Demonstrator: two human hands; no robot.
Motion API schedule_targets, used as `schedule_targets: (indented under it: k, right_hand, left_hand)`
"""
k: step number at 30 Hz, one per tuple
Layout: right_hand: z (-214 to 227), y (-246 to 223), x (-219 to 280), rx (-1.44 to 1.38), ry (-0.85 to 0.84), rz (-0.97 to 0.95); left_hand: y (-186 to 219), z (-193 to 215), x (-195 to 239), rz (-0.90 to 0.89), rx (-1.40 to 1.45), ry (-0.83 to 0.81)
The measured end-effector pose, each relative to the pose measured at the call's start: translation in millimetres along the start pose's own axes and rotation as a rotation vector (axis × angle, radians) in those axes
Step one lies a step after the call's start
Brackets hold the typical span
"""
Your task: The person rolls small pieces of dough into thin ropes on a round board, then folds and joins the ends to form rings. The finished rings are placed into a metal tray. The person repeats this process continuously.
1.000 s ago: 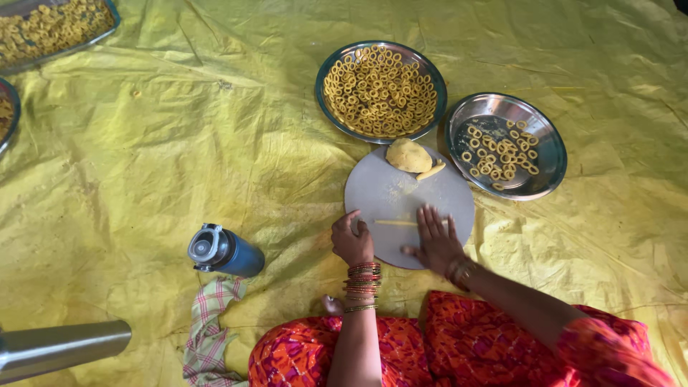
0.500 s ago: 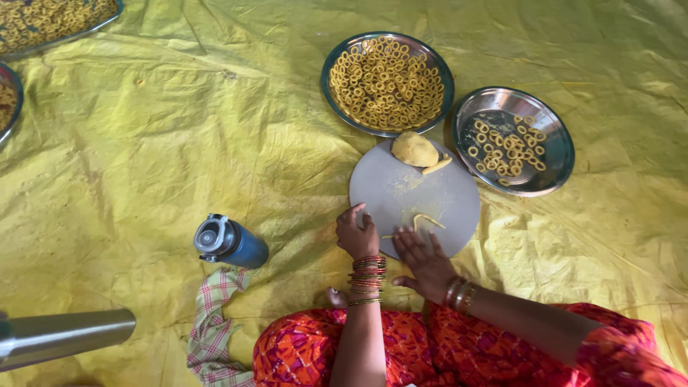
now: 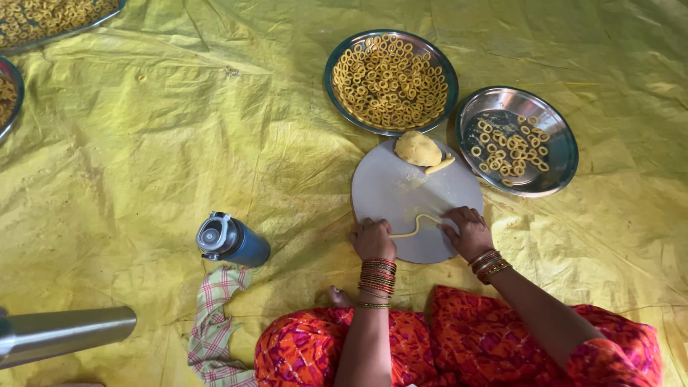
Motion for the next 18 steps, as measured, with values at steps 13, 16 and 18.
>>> schedule_targets:
  k: [13,16,18]
  right_hand:
    - [25.6,-3.3,0.7,0.062,-0.173,-0.234]
    - [27.5,-19.8,-3.7,0.225,-0.191,-0.133]
    - [25.6,-38.6,-7.1,0.248,-0.141,-0.029]
  left_hand:
    - [-14.8,24.0,-8.8,0.058,0.155,0.377]
    - [-24.8,28.0,-9.9,0.23,0.338,0.396]
    - [-35.3,30.8,-11.9,0.349,0.547,0.448]
Point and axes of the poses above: each hand's wrist, its own x-axis away from the middle knuckle, its own z-axis out of the back of the hand, y = z × x, the point moved 6 cm from there along -x, towards the middle knuckle, and after that the axes turned 7 degrees about y, right-handed, at the moved point
